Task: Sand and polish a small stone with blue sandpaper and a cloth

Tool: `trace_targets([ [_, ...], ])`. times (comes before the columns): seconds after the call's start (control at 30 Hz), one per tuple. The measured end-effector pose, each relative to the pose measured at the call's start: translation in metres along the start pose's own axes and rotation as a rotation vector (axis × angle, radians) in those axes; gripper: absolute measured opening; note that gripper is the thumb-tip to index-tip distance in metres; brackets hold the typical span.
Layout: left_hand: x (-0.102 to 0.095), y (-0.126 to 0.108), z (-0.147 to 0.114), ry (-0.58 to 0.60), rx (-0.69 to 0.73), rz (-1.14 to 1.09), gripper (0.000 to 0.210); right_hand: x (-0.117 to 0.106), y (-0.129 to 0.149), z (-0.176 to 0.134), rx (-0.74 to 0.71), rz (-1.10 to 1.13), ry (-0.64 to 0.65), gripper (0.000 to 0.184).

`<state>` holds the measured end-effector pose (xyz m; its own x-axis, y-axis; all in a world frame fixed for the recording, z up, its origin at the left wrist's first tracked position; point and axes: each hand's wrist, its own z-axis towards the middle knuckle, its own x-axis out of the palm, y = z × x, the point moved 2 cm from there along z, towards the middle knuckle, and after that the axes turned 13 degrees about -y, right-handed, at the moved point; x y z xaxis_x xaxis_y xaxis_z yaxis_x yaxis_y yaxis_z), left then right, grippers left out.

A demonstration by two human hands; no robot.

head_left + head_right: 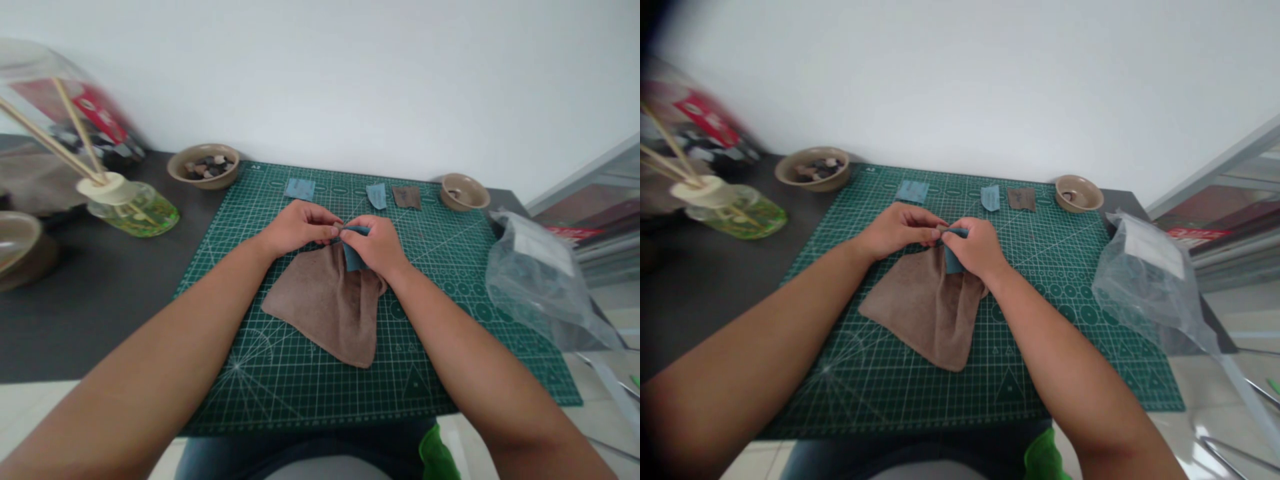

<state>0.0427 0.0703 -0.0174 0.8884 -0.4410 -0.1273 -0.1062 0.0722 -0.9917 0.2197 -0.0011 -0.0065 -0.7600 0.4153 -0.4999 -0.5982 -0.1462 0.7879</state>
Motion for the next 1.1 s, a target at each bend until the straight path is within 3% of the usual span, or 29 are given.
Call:
trace_targets([
  [1.1,0.0007,-0.0013,0.0007,-0.001,0.015,-0.011,0.031,-0.0007,0.0014,-0.0003,0.042,0.027,0.017,0.013],
])
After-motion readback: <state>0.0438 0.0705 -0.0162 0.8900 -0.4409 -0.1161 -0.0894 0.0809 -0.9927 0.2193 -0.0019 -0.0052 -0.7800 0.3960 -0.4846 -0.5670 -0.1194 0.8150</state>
